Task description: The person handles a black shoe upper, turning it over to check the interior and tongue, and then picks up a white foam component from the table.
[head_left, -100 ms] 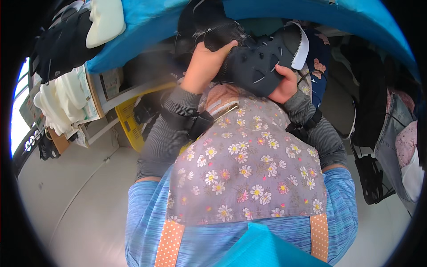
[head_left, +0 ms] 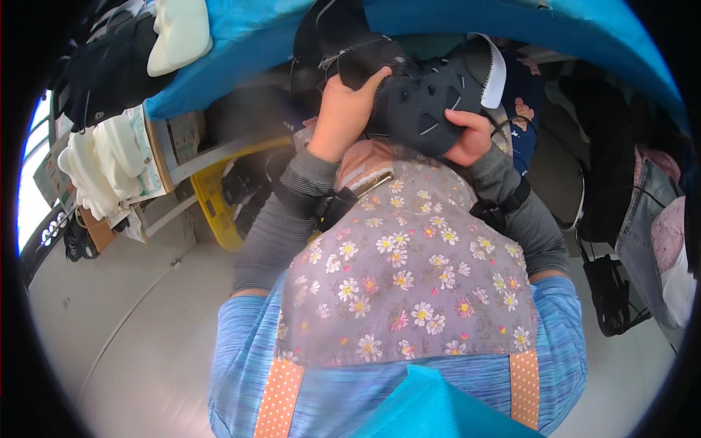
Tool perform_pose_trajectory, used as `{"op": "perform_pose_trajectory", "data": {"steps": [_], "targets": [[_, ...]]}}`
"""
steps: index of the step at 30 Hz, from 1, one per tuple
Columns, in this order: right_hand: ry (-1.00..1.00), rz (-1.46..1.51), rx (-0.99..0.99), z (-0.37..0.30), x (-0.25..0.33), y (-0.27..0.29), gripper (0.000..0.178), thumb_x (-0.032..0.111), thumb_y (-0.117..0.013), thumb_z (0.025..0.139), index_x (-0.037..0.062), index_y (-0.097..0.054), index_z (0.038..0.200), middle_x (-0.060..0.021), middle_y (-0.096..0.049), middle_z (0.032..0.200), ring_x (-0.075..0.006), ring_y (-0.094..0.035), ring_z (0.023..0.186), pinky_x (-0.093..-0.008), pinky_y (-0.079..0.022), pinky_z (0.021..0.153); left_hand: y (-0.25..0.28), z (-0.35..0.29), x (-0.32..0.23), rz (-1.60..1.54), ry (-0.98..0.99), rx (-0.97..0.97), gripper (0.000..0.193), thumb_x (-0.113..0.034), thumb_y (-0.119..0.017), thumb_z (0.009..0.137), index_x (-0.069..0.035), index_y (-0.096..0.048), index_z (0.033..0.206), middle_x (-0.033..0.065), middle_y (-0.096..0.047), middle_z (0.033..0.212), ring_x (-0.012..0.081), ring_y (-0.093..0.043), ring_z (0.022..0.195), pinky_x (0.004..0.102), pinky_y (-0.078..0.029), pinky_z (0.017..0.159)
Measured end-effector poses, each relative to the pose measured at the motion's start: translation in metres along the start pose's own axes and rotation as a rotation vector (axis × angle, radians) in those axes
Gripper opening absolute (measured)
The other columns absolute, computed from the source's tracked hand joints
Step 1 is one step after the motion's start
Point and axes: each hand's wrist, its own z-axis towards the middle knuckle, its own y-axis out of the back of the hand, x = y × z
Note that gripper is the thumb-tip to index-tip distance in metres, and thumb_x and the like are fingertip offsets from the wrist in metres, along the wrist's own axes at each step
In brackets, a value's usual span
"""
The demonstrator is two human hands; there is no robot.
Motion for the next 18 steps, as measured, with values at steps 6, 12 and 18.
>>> {"op": "perform_pose_trajectory", "data": {"steps": [6,12,18], "targets": [[0.095,0.078,0.057,-0.009,0.006,-0.020,0.050,0.009,-0.054,0.086,-0.0072,-0.044,0.132,-0.0220,-0.054,0.130,-0.0349,-0.055,0.119,-0.0489,-0.040,0.107,-0.015,-0.021,-0.038,0.099,-0.284,-0.164,0.020,-0.008,-0.069,0.085,0.006,-0.067,0.100,0.0100,-0.072,0.095,0.0139,-0.065,0.084,0.0277,-0.050,0.079],[0.057,0.045,-0.028,0.003,0.005,-0.003,0.049,0.009,-0.052,0.086,-0.0101,-0.044,0.131,-0.0237,-0.053,0.130,-0.0356,-0.055,0.118,-0.0473,-0.043,0.105,-0.014,-0.007,-0.008,0.157,-0.243,-0.116,0.022,-0.009,-0.067,0.087,0.005,-0.066,0.103,0.0081,-0.071,0.097,0.0124,-0.063,0.087,0.0275,-0.049,0.082],[-0.075,0.095,-0.041,0.011,0.009,0.003,0.046,0.011,-0.053,0.088,-0.0100,-0.047,0.128,-0.0241,-0.056,0.126,-0.0342,-0.059,0.113,-0.0460,-0.045,0.103,-0.008,0.008,-0.008,0.026,-0.069,0.002,0.019,-0.009,-0.065,0.088,0.003,-0.066,0.104,0.0046,-0.070,0.098,0.0123,-0.062,0.087,0.0265,-0.048,0.082]]}}
